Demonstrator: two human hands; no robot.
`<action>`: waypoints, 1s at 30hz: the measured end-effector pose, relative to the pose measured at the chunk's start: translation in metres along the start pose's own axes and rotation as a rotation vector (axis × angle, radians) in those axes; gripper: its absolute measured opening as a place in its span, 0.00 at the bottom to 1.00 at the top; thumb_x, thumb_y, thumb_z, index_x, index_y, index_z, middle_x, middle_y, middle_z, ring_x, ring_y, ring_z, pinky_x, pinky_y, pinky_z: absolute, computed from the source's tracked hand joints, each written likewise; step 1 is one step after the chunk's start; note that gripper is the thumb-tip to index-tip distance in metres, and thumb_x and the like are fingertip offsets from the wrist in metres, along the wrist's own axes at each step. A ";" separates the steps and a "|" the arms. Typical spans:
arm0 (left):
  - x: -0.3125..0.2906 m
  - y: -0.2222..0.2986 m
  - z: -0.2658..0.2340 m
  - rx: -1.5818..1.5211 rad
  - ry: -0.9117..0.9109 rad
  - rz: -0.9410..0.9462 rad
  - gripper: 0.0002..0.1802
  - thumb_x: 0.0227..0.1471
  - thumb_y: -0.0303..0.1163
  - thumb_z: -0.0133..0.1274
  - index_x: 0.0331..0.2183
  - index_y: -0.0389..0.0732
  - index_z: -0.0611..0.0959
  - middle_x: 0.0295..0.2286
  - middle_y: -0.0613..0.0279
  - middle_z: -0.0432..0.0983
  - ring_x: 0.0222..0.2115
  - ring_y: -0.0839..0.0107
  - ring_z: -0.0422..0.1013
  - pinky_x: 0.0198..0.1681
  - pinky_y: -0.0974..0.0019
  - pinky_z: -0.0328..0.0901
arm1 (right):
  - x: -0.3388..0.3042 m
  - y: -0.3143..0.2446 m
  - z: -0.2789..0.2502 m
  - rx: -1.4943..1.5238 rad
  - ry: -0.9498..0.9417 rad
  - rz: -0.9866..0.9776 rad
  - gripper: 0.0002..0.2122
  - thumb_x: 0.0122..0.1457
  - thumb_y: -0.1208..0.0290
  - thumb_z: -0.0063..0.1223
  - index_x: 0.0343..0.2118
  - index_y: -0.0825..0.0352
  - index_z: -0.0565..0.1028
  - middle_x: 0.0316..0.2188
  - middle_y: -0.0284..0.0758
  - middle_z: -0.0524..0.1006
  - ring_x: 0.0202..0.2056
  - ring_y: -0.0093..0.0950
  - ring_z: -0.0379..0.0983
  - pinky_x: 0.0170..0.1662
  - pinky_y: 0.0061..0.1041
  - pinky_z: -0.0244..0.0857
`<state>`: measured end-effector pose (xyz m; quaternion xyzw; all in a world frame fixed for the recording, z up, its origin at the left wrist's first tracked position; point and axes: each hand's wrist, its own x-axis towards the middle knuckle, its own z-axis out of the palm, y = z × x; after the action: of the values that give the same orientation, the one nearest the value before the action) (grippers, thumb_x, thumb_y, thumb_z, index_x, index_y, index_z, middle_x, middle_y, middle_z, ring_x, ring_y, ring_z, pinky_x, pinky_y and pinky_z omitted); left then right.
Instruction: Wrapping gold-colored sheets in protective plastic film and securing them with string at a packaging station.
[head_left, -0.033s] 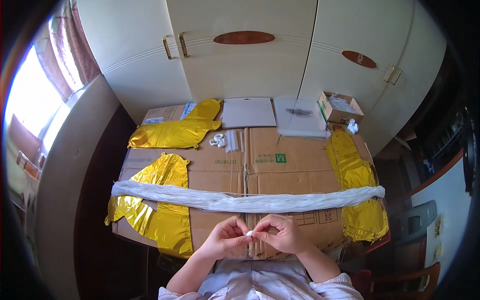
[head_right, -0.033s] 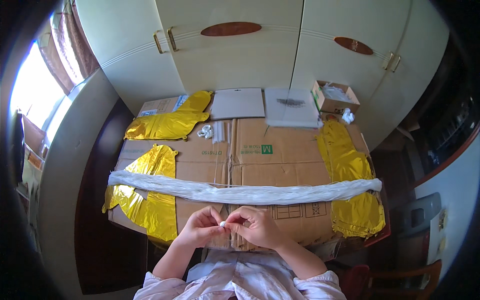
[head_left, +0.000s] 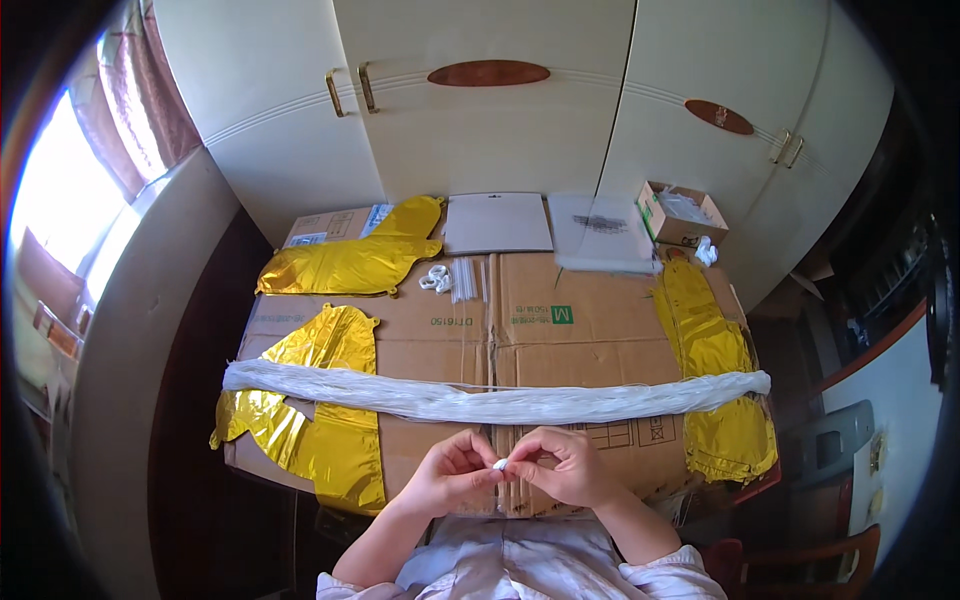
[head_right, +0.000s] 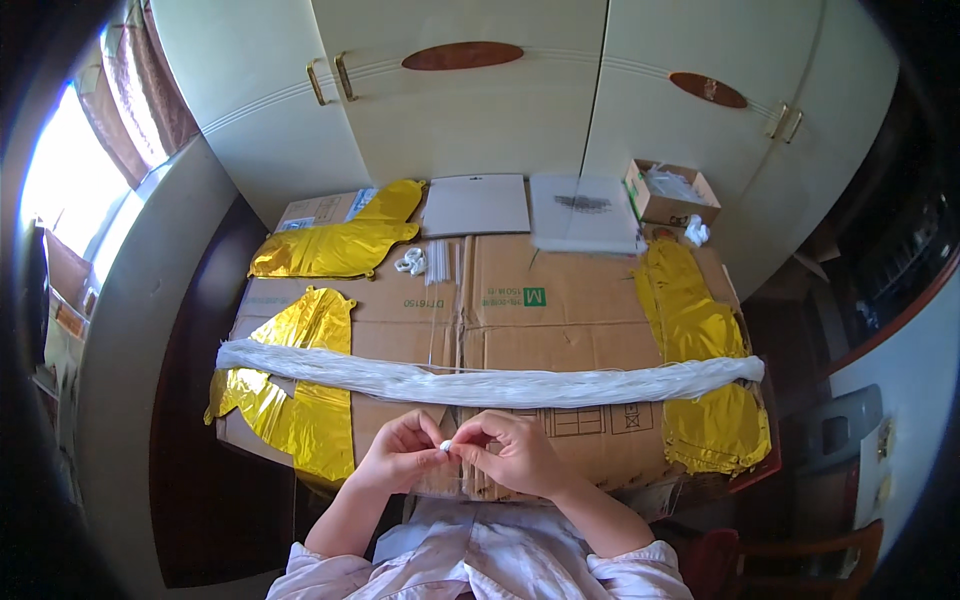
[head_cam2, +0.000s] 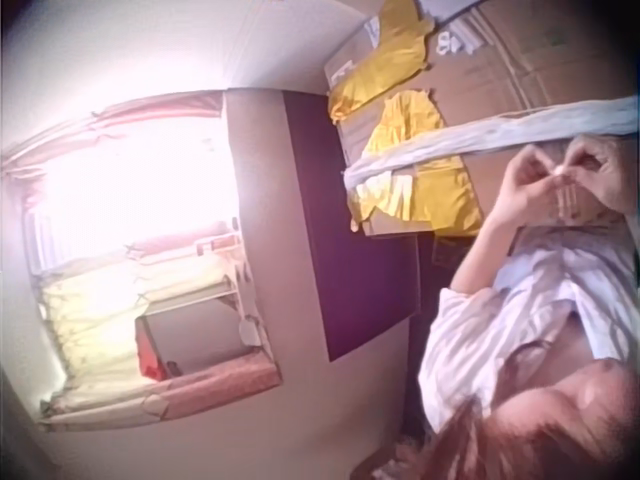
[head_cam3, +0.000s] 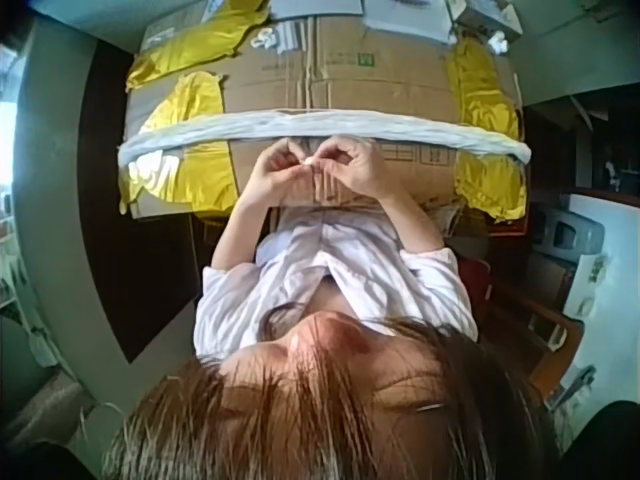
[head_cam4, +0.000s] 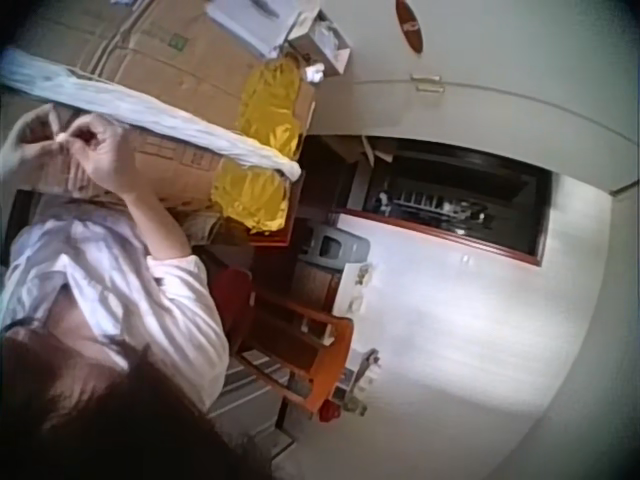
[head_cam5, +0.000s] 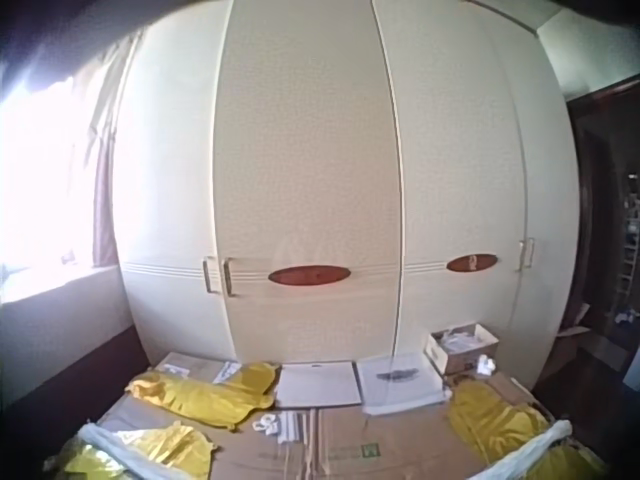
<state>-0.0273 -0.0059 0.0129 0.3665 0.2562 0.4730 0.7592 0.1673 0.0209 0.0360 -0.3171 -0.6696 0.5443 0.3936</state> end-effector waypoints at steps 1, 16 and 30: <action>0.001 0.001 0.003 0.031 0.040 0.005 0.07 0.49 0.21 0.54 0.33 0.33 0.76 0.29 0.63 0.75 0.33 0.79 0.71 0.36 0.76 0.65 | -0.001 0.001 0.001 0.006 0.026 -0.019 0.03 0.52 0.78 0.55 0.30 0.70 0.75 0.26 0.32 0.77 0.30 0.18 0.73 0.34 0.17 0.68; 0.006 0.020 0.017 1.186 0.249 0.526 0.11 0.36 0.20 0.62 0.28 0.42 0.81 0.17 0.68 0.70 0.18 0.78 0.64 0.21 0.76 0.60 | 0.004 0.008 0.003 -0.205 0.111 -0.222 0.05 0.51 0.80 0.56 0.31 0.69 0.73 0.27 0.33 0.76 0.29 0.21 0.73 0.33 0.19 0.69; 0.014 0.030 0.006 0.855 0.205 0.135 0.07 0.45 0.24 0.58 0.31 0.36 0.80 0.23 0.65 0.77 0.24 0.83 0.70 0.27 0.77 0.66 | 0.017 0.015 -0.001 -0.230 0.048 -0.159 0.06 0.50 0.80 0.57 0.32 0.69 0.77 0.30 0.36 0.77 0.29 0.22 0.75 0.31 0.16 0.68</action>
<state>-0.0332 0.0134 0.0398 0.6145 0.4783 0.4071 0.4775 0.1599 0.0390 0.0250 -0.3191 -0.7409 0.4232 0.4125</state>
